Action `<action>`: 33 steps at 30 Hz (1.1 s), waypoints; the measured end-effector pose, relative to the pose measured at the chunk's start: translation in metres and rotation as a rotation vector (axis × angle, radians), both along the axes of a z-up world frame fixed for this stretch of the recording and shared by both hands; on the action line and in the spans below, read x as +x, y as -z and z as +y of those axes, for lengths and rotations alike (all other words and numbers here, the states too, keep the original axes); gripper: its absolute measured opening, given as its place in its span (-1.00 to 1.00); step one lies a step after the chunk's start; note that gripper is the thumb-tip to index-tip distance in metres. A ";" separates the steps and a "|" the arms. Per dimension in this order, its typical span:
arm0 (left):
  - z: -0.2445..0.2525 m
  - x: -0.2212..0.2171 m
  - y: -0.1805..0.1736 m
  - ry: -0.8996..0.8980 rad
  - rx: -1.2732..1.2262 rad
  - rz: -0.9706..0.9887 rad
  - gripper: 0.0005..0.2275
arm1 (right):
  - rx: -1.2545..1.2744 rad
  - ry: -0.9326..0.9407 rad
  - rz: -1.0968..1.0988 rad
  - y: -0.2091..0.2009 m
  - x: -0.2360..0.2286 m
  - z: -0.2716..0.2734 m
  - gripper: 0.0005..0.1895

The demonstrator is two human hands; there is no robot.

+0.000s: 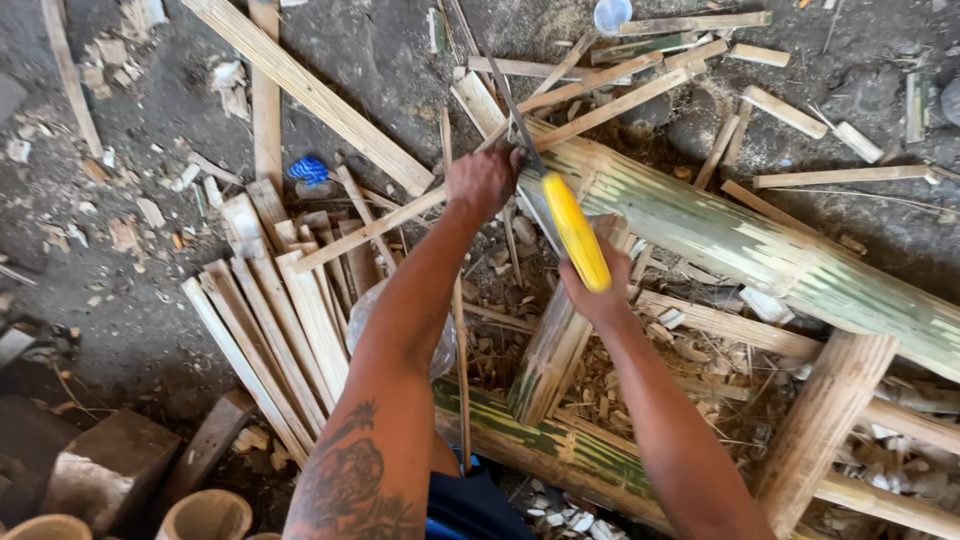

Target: The person assembles a bamboo frame by cutting bamboo strips to size with a hand saw and nailing them into place with a hammer. The person repeatedly measures, cuts, and fastens bamboo pieces to construct the frame structure.

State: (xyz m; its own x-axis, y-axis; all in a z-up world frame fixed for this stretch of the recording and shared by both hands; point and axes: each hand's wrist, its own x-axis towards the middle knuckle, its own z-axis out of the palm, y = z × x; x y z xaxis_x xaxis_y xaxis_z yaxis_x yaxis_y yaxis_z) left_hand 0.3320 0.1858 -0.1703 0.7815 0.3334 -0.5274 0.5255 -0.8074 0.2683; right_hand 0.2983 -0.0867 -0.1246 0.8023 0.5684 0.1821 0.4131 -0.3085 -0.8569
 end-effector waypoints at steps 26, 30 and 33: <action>0.003 0.005 0.016 -0.026 0.053 -0.209 -0.45 | 0.083 -0.026 0.038 0.063 0.003 -0.024 -0.87; 0.007 0.000 0.014 -0.028 0.067 -0.200 -0.47 | -0.078 0.018 -0.013 0.042 -0.022 -0.050 -0.90; 0.004 0.005 0.011 -0.039 0.008 -0.121 -0.47 | -0.026 -0.021 -0.053 -0.003 -0.053 -0.099 -0.89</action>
State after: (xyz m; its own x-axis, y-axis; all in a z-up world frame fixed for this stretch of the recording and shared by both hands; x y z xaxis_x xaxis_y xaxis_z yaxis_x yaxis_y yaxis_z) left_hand 0.3365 0.1899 -0.1809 0.8257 0.3685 -0.4272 0.5206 -0.7893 0.3255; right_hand 0.2451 -0.1856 -0.1213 0.7800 0.5898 0.2093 0.4642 -0.3210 -0.8255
